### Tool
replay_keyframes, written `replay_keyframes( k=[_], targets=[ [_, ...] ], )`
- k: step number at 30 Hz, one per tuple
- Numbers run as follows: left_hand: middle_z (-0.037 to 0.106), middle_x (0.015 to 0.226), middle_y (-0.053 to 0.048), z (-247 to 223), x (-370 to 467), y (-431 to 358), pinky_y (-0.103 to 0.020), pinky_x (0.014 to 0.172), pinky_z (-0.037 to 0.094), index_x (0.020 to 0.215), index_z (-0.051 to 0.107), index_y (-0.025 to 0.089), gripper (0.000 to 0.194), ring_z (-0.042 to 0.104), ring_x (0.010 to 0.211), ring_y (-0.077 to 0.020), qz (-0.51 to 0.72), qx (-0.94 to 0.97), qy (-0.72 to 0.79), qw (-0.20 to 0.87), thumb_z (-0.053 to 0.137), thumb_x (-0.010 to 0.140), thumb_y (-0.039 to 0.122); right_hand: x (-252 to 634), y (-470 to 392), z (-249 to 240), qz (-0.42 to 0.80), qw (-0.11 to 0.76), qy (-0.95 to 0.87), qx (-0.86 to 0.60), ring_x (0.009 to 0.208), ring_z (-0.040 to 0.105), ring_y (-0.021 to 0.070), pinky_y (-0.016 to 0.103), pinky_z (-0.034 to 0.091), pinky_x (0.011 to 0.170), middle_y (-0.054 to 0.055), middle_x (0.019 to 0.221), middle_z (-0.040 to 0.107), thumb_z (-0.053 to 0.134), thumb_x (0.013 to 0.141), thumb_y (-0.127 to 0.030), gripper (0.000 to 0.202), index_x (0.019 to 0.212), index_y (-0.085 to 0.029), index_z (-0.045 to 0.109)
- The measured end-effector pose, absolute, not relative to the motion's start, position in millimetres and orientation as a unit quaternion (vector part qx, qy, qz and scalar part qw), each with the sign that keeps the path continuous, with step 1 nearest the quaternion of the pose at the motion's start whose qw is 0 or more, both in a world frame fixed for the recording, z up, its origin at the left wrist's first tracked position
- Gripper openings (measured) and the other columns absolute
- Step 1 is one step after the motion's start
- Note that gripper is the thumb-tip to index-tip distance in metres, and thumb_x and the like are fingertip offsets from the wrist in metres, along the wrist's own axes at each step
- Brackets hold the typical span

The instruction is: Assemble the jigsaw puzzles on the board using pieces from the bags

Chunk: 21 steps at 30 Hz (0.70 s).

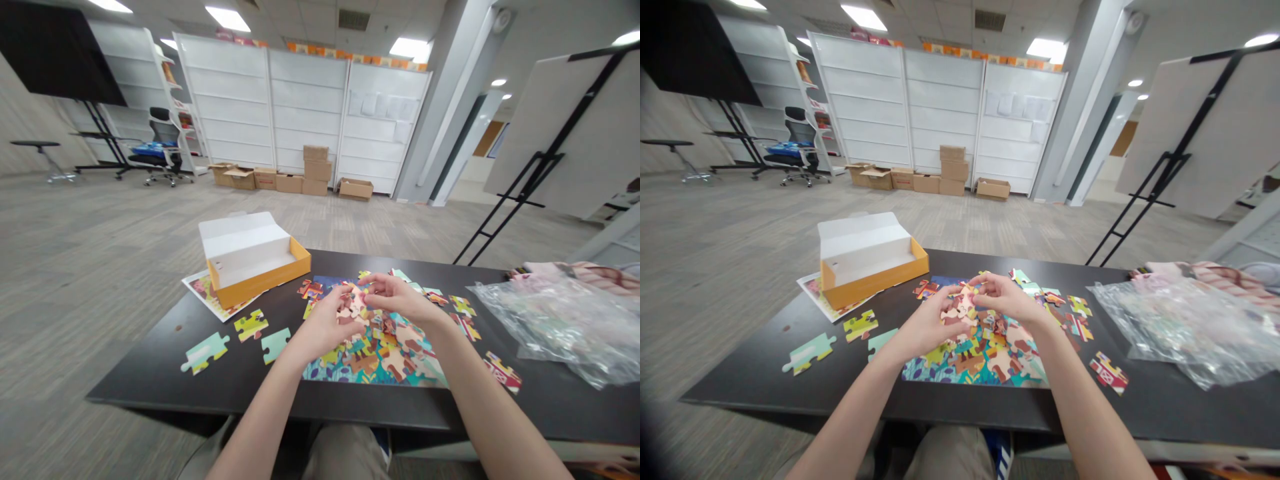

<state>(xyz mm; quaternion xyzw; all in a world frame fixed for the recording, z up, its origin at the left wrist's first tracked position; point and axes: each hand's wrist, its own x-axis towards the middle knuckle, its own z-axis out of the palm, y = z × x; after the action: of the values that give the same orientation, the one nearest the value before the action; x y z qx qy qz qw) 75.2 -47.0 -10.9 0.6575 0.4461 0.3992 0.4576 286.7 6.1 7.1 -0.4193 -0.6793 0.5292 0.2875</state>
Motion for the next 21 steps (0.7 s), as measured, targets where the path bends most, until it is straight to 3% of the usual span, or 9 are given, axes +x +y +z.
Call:
replay_keyframes(
  k=[5, 9, 15, 17, 21],
  targets=[
    [0.067, 0.098, -0.005, -6, 57, -40, -0.029, 0.077, 0.054, 0.115, 0.065, 0.019, 0.043, 0.065, 0.086, -0.0191, 0.425, 0.64, 0.511, 0.385, 0.069, 0.072, 0.018, 307, 8, 19, 0.466, 0.302, -0.691, -0.463, 0.061, 0.052, 0.0097, 0.023, 0.037, 0.052, 0.001, 0.079, 0.065, 0.073, 0.08, -0.052, 0.043, 0.107, -0.019, 0.069],
    [0.068, 0.099, -0.007, -7, 43, -35, -0.031, 0.08, 0.053, 0.103, 0.066, 0.018, 0.03, 0.065, 0.09, -0.0212, 0.437, 0.636, 0.545, 0.328, 0.071, 0.075, 0.026, 320, 8, 22, 0.474, 0.182, -0.751, -0.423, 0.069, 0.059, 0.0132, 0.025, 0.046, 0.062, 0.003, 0.078, 0.069, 0.074, 0.079, -0.052, 0.037, 0.092, -0.018, 0.075],
    [0.065, 0.083, -0.001, -12, 49, -42, -0.025, 0.058, 0.05, 0.098, 0.066, 0.02, 0.026, 0.062, 0.064, -0.0154, 0.408, 0.64, 0.517, 0.396, 0.072, 0.075, 0.031, 331, 12, 11, 0.446, 0.049, -0.784, -0.428, 0.066, 0.062, 0.0158, 0.028, 0.049, 0.061, 0.003, 0.074, 0.072, 0.074, 0.077, -0.051, 0.032, 0.081, -0.019, 0.079],
    [0.064, 0.079, 0.0, -12, 55, -45, -0.025, 0.057, 0.048, 0.093, 0.068, 0.02, 0.021, 0.06, 0.061, -0.0147, 0.401, 0.653, 0.507, 0.395, 0.071, 0.074, 0.028, 329, 14, 8, 0.422, 0.063, -0.788, -0.444, 0.072, 0.064, 0.0174, 0.029, 0.051, 0.066, 0.004, 0.08, 0.074, 0.076, 0.075, -0.05, 0.031, 0.084, -0.02, 0.08],
    [0.067, 0.077, 0.0, -11, 66, -47, -0.026, 0.062, 0.049, 0.095, 0.069, 0.021, 0.022, 0.064, 0.065, -0.0171, 0.389, 0.661, 0.481, 0.424, 0.071, 0.074, 0.026, 315, 12, 10, 0.403, 0.18, -0.776, -0.45, 0.077, 0.064, 0.0172, 0.028, 0.051, 0.068, 0.005, 0.087, 0.074, 0.072, 0.079, -0.053, 0.036, 0.091, -0.019, 0.077]
  ],
)
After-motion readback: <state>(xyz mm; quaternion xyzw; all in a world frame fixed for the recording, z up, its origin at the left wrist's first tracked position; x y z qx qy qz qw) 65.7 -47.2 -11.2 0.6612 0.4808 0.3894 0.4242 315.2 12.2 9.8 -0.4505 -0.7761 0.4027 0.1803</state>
